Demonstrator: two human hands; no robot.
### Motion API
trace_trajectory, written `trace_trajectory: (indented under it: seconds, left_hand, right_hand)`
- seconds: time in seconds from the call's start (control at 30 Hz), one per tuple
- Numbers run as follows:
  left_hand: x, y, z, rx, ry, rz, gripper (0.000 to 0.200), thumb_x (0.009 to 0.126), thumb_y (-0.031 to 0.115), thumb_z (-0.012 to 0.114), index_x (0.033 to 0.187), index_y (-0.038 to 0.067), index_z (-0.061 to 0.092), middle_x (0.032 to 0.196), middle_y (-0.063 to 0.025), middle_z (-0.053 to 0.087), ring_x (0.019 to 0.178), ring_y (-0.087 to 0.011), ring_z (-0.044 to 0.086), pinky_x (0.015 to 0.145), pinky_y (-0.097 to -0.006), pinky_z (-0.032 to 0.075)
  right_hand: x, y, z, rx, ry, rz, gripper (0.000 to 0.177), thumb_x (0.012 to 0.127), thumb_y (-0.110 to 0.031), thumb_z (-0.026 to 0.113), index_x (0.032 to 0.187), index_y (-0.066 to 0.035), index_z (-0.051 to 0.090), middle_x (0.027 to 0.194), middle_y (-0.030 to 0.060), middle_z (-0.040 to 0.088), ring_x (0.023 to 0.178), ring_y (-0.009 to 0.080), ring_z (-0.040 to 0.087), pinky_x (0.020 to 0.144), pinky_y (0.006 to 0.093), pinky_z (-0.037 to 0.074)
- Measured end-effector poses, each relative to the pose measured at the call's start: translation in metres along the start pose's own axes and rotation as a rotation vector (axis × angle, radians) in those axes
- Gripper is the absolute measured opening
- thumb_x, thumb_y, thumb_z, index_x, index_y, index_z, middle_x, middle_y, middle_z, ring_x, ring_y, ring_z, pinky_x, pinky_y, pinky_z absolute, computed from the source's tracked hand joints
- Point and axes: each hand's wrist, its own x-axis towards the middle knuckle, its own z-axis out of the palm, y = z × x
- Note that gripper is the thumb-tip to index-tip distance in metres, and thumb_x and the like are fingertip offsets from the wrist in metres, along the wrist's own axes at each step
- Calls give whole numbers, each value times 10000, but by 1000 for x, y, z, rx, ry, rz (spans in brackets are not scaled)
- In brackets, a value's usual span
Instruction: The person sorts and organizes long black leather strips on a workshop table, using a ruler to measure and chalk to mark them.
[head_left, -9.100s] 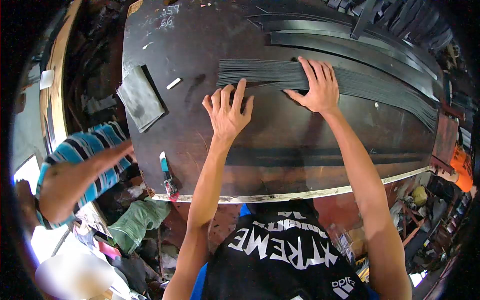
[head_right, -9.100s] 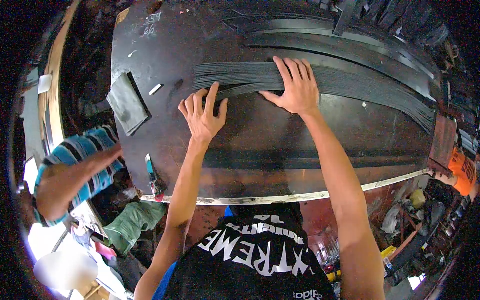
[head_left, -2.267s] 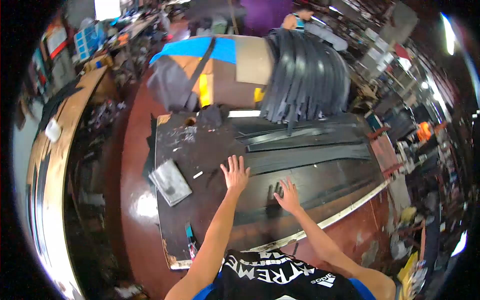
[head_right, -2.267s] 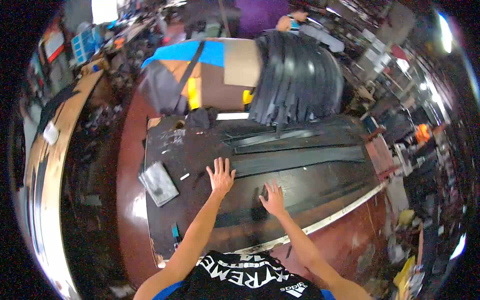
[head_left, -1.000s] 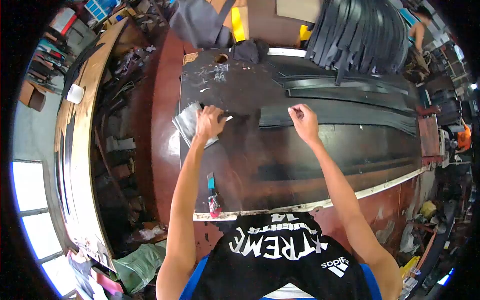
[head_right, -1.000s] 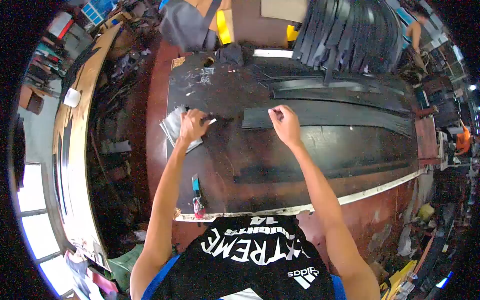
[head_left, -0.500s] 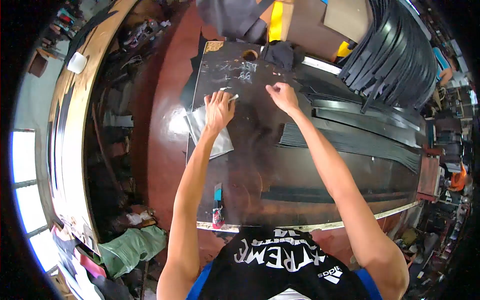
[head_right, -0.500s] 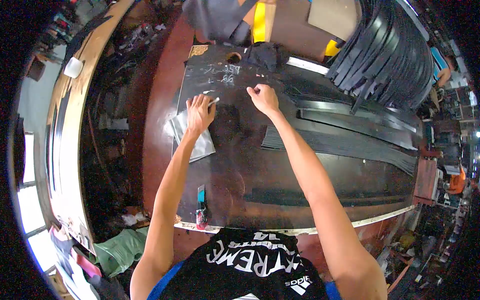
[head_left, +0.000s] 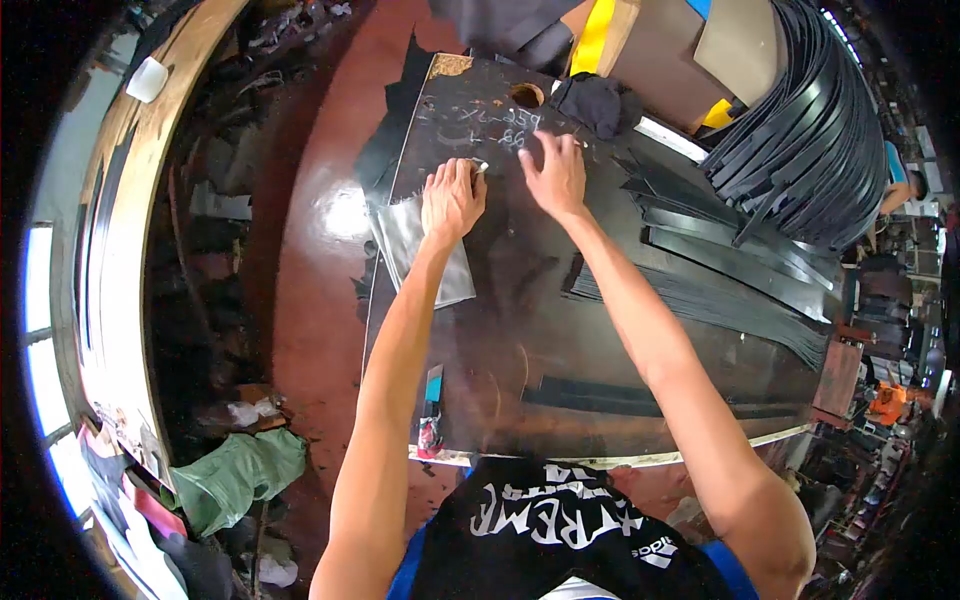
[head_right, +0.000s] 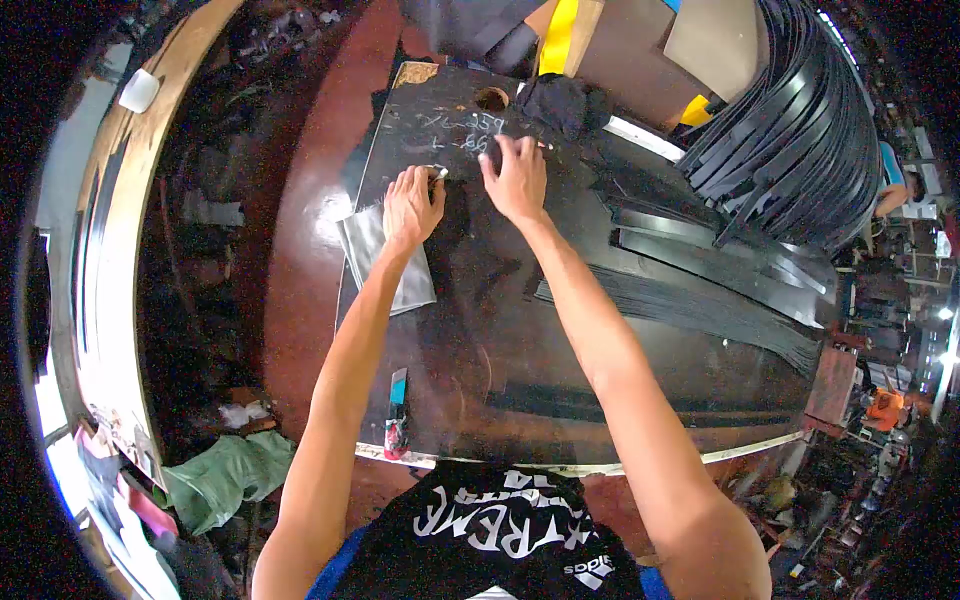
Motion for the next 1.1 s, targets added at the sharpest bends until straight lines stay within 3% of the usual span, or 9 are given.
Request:
trace_trajectory:
  seconds: [0.03, 0.1, 0.4, 0.9, 1.1]
  left_hand:
    - [1, 0, 0, -4, -1, 0, 153, 907, 225, 624, 949, 94, 557, 903, -93, 613, 902, -299, 621, 786, -453, 473]
    - [1, 1, -1, -12, -1, -5, 154, 909, 226, 621, 949, 93, 556, 901, -93, 613, 896, -300, 622, 782, -453, 474]
    - [3, 1, -1, -13, -26, -22, 155, 905, 211, 641, 977, 87, 580, 904, -82, 624, 887, -291, 628, 784, -424, 479]
    - [2, 3, -3, 12, 16, 22, 150, 874, 175, 666, 952, 78, 582, 919, -72, 621, 875, -279, 616, 774, -414, 471]
    - [2, 0, -2, -113, 97, -52, 145, 866, 141, 665, 957, 70, 578, 887, -85, 600, 852, -293, 603, 770, -405, 473]
  right_hand:
    - [-6, -1, -1, -40, -71, -32, 499, 927, -414, 638, 1319, -110, 579, 1096, 157, 527, 970, 345, 535, 876, 453, 449]
    - [-13, -5, 2, -131, -78, -85, 593, 914, -428, 660, 1425, -158, 524, 1164, 154, 493, 1009, 349, 513, 896, 461, 428]
    - [-10, -10, 13, -123, -140, -112, 740, 924, -513, 614, 1537, -184, 362, 1246, 169, 455, 1078, 369, 497, 935, 478, 401]
    - [-7, -7, 19, -116, -122, -82, 778, 922, -534, 609, 1542, -139, 354, 1251, 171, 415, 1071, 351, 475, 962, 464, 372]
    - [-8, 0, 22, -60, -112, -66, 773, 938, -571, 558, 1540, -136, 344, 1289, 186, 406, 1095, 372, 480, 974, 483, 374]
